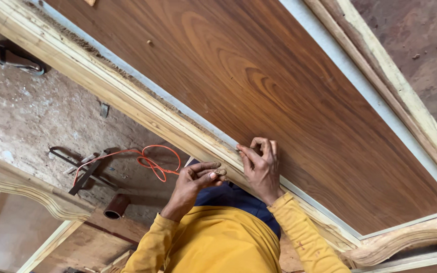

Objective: The person applies a brown putty-like substance into the grooves of a wooden door frame using their fingers. They repeatedly take small amounts of the substance and press it into the gaps along the frame's edges.

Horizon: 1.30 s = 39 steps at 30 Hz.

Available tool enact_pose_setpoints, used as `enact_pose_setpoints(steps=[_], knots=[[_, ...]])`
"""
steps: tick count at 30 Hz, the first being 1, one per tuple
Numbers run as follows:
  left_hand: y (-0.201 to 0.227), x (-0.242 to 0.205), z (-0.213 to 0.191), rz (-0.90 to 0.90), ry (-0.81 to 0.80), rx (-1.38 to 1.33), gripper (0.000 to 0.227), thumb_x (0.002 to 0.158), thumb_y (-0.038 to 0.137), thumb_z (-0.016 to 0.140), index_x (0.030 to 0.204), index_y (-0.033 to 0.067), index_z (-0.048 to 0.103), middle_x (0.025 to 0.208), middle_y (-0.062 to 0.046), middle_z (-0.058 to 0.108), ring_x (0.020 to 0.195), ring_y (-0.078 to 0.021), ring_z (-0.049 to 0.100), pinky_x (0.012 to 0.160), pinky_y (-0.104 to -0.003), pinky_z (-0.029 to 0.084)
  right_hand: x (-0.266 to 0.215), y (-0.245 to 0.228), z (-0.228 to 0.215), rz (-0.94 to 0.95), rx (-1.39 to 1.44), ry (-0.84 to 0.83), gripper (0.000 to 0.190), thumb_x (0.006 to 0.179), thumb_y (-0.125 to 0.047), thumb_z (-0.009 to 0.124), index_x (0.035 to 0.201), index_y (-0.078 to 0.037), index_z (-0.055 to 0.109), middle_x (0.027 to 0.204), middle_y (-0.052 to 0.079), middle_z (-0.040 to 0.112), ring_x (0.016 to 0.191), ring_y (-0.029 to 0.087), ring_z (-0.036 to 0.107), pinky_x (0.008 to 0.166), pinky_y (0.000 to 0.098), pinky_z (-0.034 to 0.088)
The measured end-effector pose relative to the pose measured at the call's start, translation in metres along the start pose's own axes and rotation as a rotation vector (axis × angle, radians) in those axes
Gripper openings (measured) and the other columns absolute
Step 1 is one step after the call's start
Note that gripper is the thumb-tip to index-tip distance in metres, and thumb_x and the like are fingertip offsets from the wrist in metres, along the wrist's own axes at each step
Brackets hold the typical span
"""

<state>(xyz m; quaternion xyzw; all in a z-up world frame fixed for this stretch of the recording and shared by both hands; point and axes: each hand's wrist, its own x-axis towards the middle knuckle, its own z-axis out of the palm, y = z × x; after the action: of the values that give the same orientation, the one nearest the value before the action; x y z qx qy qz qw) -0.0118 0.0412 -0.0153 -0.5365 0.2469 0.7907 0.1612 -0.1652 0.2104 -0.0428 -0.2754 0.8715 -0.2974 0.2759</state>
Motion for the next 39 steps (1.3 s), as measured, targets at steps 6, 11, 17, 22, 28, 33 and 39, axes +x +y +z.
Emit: enact_pose_setpoints(steps=[6,11,17,22,28,33,39], knots=[[-0.005,-0.002,-0.004,-0.017,0.026,0.003,0.034,0.093,0.002,0.066,0.123,-0.0122,0.061,0.107,-0.023,0.076,0.092,-0.026,0.077,0.084,-0.035,0.064,-0.027,0.018,0.005,-0.169,-0.33,-0.163,0.055,0.087,0.0,0.06,0.136,-0.025,0.072,0.114,0.01,0.057,0.105,0.028,0.05,0.084,0.0449,0.047],[0.0,-0.005,-0.004,-0.009,0.017,0.043,0.035,0.093,0.002,0.066,0.125,-0.0123,0.062,0.108,-0.021,0.076,0.092,-0.0251,0.076,0.083,-0.034,0.064,-0.019,0.028,-0.014,-0.184,-0.425,-0.209,0.052,0.093,-0.007,0.055,0.125,-0.046,0.065,0.122,0.011,0.053,0.112,0.03,0.048,0.091,0.0479,0.044],[0.002,-0.006,-0.003,0.008,0.017,0.047,0.035,0.093,0.003,0.066,0.125,-0.0113,0.063,0.108,-0.021,0.076,0.093,-0.025,0.076,0.083,-0.035,0.064,0.025,0.021,-0.031,-0.438,-0.419,-0.304,0.053,0.098,-0.007,0.052,0.137,-0.041,0.065,0.127,0.012,0.052,0.118,0.029,0.045,0.096,0.0464,0.041],[0.002,-0.012,-0.009,0.006,0.019,0.051,0.035,0.094,0.003,0.065,0.126,-0.0121,0.063,0.109,-0.021,0.076,0.095,-0.0243,0.076,0.084,-0.034,0.063,0.03,0.022,-0.043,-0.461,-0.423,-0.469,0.049,0.094,-0.013,0.047,0.133,-0.036,0.067,0.127,0.009,0.052,0.121,0.029,0.044,0.098,0.0469,0.035],[-0.001,-0.012,-0.003,0.01,0.034,0.041,0.035,0.094,0.002,0.065,0.125,-0.0122,0.063,0.109,-0.021,0.076,0.094,-0.025,0.076,0.084,-0.034,0.063,0.014,0.044,-0.063,-0.5,-0.481,-0.515,0.05,0.094,-0.012,0.044,0.131,-0.039,0.066,0.127,0.009,0.052,0.122,0.028,0.044,0.098,0.0467,0.034],[-0.006,-0.012,0.001,0.003,0.044,0.062,0.034,0.094,0.003,0.065,0.124,-0.0119,0.063,0.108,-0.021,0.076,0.094,-0.0246,0.076,0.084,-0.034,0.063,-0.016,0.068,-0.059,-0.421,-0.419,-0.483,0.056,0.096,-0.008,0.041,0.135,-0.04,0.064,0.124,0.009,0.053,0.119,0.027,0.045,0.099,0.0478,0.035],[-0.013,-0.011,0.004,-0.016,0.036,0.093,0.034,0.094,0.004,0.066,0.124,-0.0125,0.063,0.107,-0.022,0.076,0.093,-0.0244,0.075,0.084,-0.034,0.063,-0.07,0.089,-0.059,-0.254,-0.404,-0.387,0.073,0.089,0.009,0.046,0.137,-0.043,0.063,0.111,0.008,0.055,0.11,0.026,0.049,0.097,0.0505,0.04]])
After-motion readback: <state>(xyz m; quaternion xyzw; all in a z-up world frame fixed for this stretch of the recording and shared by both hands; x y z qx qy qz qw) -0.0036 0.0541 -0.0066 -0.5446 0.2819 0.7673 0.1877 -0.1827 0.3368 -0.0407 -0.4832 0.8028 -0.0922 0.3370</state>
